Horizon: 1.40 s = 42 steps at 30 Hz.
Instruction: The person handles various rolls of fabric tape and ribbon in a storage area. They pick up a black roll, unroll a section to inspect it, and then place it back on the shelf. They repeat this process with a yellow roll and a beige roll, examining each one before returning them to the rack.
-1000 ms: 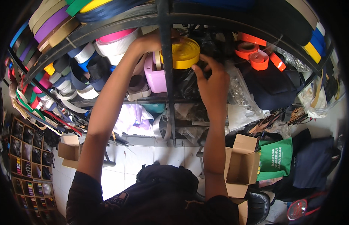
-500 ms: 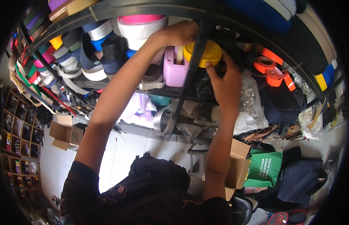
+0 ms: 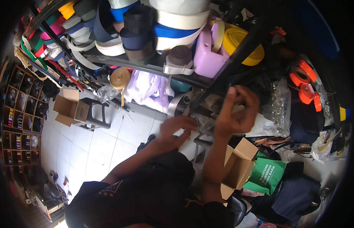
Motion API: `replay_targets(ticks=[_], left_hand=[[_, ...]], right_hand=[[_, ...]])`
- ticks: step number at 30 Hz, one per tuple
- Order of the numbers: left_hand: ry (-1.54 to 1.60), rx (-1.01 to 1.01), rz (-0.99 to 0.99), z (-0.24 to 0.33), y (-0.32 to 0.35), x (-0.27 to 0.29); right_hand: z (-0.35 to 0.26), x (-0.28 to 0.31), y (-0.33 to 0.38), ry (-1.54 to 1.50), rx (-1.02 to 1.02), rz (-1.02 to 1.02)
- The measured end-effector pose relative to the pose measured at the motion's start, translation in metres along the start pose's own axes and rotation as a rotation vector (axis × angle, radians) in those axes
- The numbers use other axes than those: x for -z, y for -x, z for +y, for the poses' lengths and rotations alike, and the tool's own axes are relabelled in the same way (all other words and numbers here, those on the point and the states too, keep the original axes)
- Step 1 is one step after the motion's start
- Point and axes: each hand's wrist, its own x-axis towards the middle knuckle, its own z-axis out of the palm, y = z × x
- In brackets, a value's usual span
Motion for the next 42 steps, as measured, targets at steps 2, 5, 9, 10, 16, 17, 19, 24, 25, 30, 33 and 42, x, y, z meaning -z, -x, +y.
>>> replay_targets(ticks=[2,5,9,10,16,17,19,24,25,30,33,42], left_hand=[[0.017,0.175,-0.193,-0.008,0.028,-0.003],[0.007,0.317,-0.377,-0.023,0.068,0.007],[-0.027,0.527,-0.379,-0.013,0.095,0.034],[-0.06,0.506,-0.359,-0.011,0.097,0.038],[-0.181,0.488,-0.228,-0.005,0.116,0.05],[-0.2,0.513,-0.209,-0.004,0.12,0.053],[-0.26,0.546,-0.155,-0.01,0.127,0.061],[-0.231,0.766,0.247,-0.056,0.129,0.102],[-0.061,0.813,0.394,-0.08,0.133,0.121],[0.187,0.869,0.763,-0.199,0.111,0.221],[-0.037,0.728,0.734,-0.264,0.113,0.246],[0.348,0.991,0.94,-0.252,0.082,0.245]], right_hand=[[-0.007,-0.004,0.019,-0.004,0.02,-0.093],[-0.01,-0.014,0.037,-0.006,0.018,-0.22],[-0.013,-0.028,0.054,0.054,-0.023,-0.378],[-0.011,-0.032,0.055,0.074,-0.017,-0.396],[-0.023,-0.059,0.038,0.112,0.162,-0.342],[-0.025,-0.061,0.034,0.097,0.173,-0.357],[-0.03,-0.06,0.031,0.084,0.15,-0.36],[-0.044,-0.055,0.098,-0.114,-0.108,-0.527],[-0.042,-0.062,0.119,-0.103,-0.154,-0.659],[-0.049,-0.132,0.224,-0.286,-0.657,-1.005],[-0.064,-0.161,0.251,-0.208,-0.705,-1.034],[-0.064,-0.181,0.274,0.054,-0.823,-0.867]])
